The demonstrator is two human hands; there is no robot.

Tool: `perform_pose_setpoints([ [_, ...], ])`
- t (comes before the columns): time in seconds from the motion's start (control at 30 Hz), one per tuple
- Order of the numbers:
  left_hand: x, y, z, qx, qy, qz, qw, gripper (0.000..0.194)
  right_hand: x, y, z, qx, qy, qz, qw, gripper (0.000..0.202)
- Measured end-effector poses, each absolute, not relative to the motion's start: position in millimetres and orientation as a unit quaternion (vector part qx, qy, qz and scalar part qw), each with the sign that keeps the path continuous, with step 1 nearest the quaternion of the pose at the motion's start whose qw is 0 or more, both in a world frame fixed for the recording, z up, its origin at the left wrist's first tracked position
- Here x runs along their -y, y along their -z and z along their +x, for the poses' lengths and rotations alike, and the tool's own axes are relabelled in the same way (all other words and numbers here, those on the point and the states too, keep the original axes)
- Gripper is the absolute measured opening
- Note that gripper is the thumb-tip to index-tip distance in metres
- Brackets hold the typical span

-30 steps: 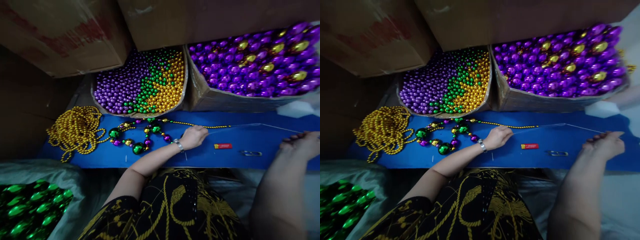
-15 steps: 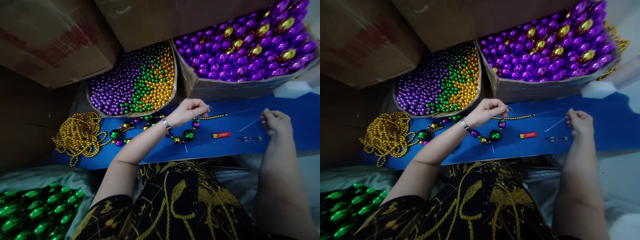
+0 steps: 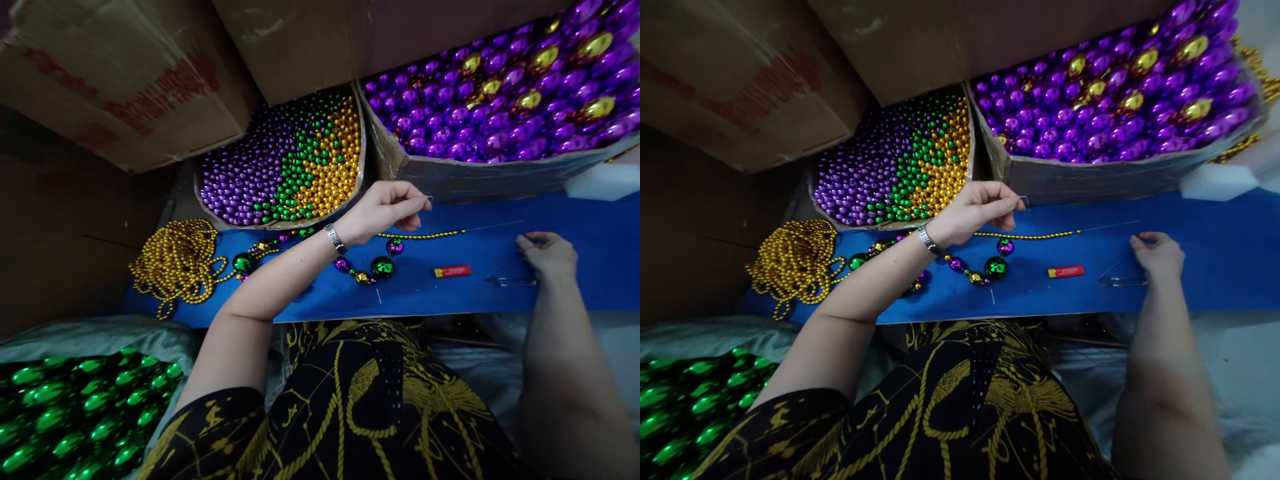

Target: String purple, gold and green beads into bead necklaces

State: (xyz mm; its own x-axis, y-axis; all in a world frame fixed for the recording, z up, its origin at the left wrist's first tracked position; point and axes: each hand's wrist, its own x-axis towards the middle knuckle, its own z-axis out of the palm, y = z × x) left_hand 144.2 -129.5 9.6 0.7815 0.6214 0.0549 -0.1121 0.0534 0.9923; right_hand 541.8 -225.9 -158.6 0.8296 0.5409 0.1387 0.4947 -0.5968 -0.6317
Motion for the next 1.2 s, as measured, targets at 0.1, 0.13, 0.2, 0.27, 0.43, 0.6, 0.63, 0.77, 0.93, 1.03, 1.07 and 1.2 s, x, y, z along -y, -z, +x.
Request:
perform_pose_setpoints([
  [0.1,128.4,-12.0,142.4,-0.214,-0.268,0.652,0.676,0.023,225.3,150.5,534.3,0.254,-0.08,-0.932,0.245,0.021],
  [0.13,128.4,-12.3,142.0,-0.22,-0.271,0.656,0.669,0.022,225.6,146.1,529.9,0.256,-0.079,-0.941,0.206,0.025],
  [0.2,129.0,-12.1,141.5,-0.233,-0.278,0.658,0.66,0.022,226.8,136.1,519.5,0.279,-0.065,-0.95,0.125,0.037],
  [0.27,129.8,-11.1,141.4,-0.246,-0.284,0.656,0.655,0.022,228.4,127.2,509.2,0.311,-0.047,-0.946,0.073,0.045],
  [0.43,129.7,-8.1,141.9,-0.273,-0.284,0.631,0.669,0.022,225.3,119.8,492.5,0.421,-0.034,-0.904,0.067,0.037],
  [0.6,130.9,-10.0,141.7,-0.277,-0.284,0.599,0.695,0.021,216.5,125.4,477.1,0.53,-0.057,-0.843,0.074,0.034],
  [0.63,131.2,-10.7,141.6,-0.277,-0.286,0.593,0.7,0.021,214.6,125.6,472.9,0.544,-0.063,-0.833,0.08,0.034],
  [0.77,131.4,-13.0,141.4,-0.29,-0.304,0.569,0.707,0.021,206.6,112.7,449.0,0.58,-0.078,-0.801,0.129,0.033],
  [0.93,133.7,-14.7,143.0,-0.297,-0.3,0.57,0.705,0.024,201.4,62.4,395.1,0.636,-0.177,-0.656,0.367,0.043],
  [1.03,136.7,-18.2,144.0,-0.279,-0.293,0.58,0.707,0.025,202.3,29.9,358.3,0.662,-0.33,-0.502,0.448,0.052],
  [1.07,137.7,-19.9,143.9,-0.274,-0.291,0.58,0.71,0.026,203.0,21.0,348.0,0.664,-0.367,-0.47,0.45,0.052],
  [1.2,141.0,-25.7,141.2,-0.28,-0.299,0.598,0.689,0.024,203.0,1.4,333.4,0.665,-0.379,-0.464,0.446,0.036],
])
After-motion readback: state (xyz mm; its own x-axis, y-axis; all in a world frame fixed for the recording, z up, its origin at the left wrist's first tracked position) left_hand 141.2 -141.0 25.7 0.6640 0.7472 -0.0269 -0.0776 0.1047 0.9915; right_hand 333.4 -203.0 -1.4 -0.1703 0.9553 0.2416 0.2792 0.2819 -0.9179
